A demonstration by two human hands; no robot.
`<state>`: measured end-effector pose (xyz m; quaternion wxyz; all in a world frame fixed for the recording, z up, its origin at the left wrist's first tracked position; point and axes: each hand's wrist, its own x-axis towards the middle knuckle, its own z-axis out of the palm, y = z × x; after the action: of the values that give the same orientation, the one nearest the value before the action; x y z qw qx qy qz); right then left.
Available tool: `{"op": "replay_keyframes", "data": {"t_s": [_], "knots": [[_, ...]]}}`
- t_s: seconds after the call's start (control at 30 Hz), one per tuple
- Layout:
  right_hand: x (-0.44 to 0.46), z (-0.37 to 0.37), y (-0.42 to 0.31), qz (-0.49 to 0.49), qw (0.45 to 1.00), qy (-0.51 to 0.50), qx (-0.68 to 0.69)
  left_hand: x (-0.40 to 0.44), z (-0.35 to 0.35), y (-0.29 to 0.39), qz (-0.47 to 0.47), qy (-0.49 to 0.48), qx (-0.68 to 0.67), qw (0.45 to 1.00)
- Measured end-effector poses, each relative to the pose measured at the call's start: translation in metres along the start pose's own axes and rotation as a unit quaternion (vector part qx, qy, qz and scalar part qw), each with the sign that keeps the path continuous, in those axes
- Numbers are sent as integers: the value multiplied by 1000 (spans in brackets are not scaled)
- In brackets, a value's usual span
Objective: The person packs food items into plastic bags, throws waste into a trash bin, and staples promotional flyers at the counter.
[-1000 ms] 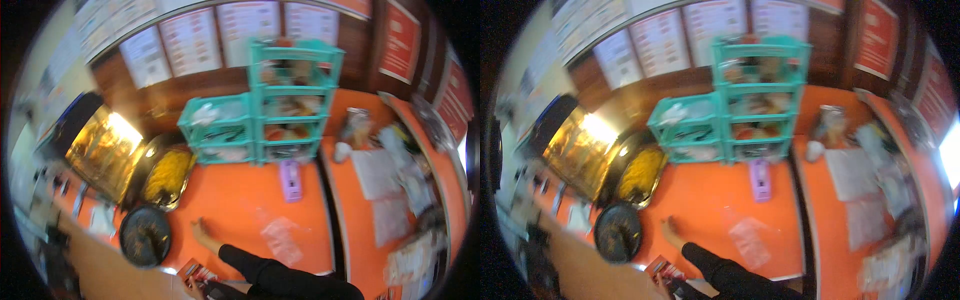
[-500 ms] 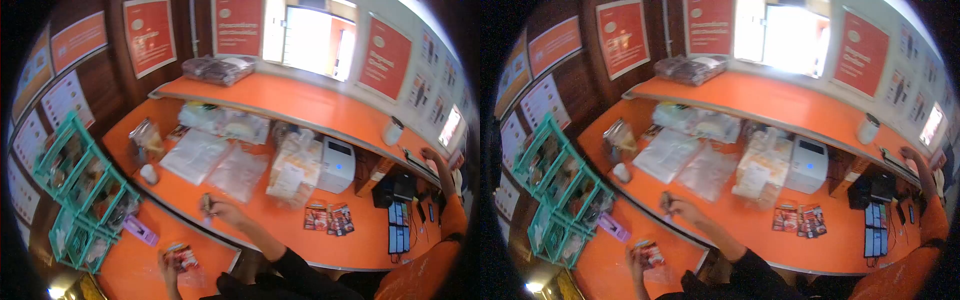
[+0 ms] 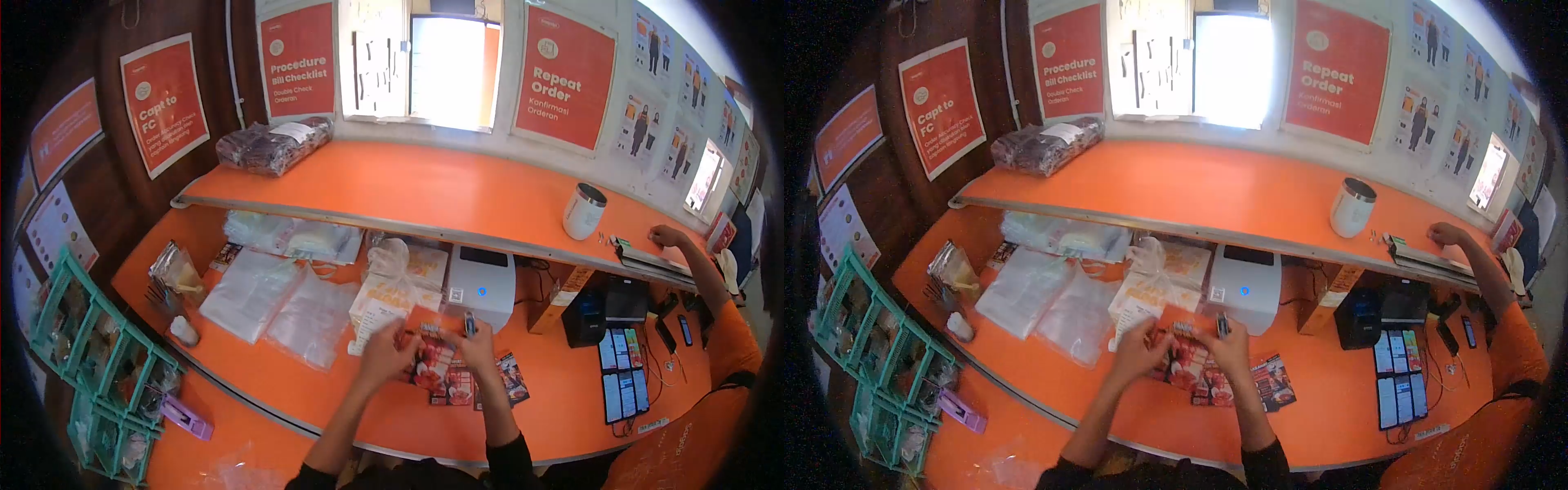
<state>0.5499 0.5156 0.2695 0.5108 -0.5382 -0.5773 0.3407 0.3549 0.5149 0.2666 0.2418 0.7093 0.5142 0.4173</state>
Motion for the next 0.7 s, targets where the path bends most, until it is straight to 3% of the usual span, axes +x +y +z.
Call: {"op": "replay_keyframes", "data": {"t_s": [0.07,0.1,0.17,0.2,0.27,0.47,0.57,0.63,0.67,0.7], "knots": [[20,19,26,-22,999,23,4,34,-14,5,25,22,-2,999],[28,31,34,-55,997,48,7,61,-16,-8,122,26,-40,991],[39,46,28,-13,998,52,-16,97,-33,-15,98,-114,-12,989],[42,51,28,22,997,60,-40,110,-39,-18,96,-118,-12,988],[45,57,19,49,992,76,-90,129,-47,-23,217,-207,19,954],[34,67,-7,24,973,101,-206,142,-43,-37,220,-233,104,941],[30,67,4,-10,981,98,-167,138,-39,-31,286,-214,139,924],[26,61,2,-38,975,209,-63,131,-37,-20,298,-208,180,914],[25,52,-4,-35,975,208,-66,129,-35,-17,308,-200,221,903],[27,41,-14,22,980,180,84,128,-31,-18,308,-202,219,904]]}}
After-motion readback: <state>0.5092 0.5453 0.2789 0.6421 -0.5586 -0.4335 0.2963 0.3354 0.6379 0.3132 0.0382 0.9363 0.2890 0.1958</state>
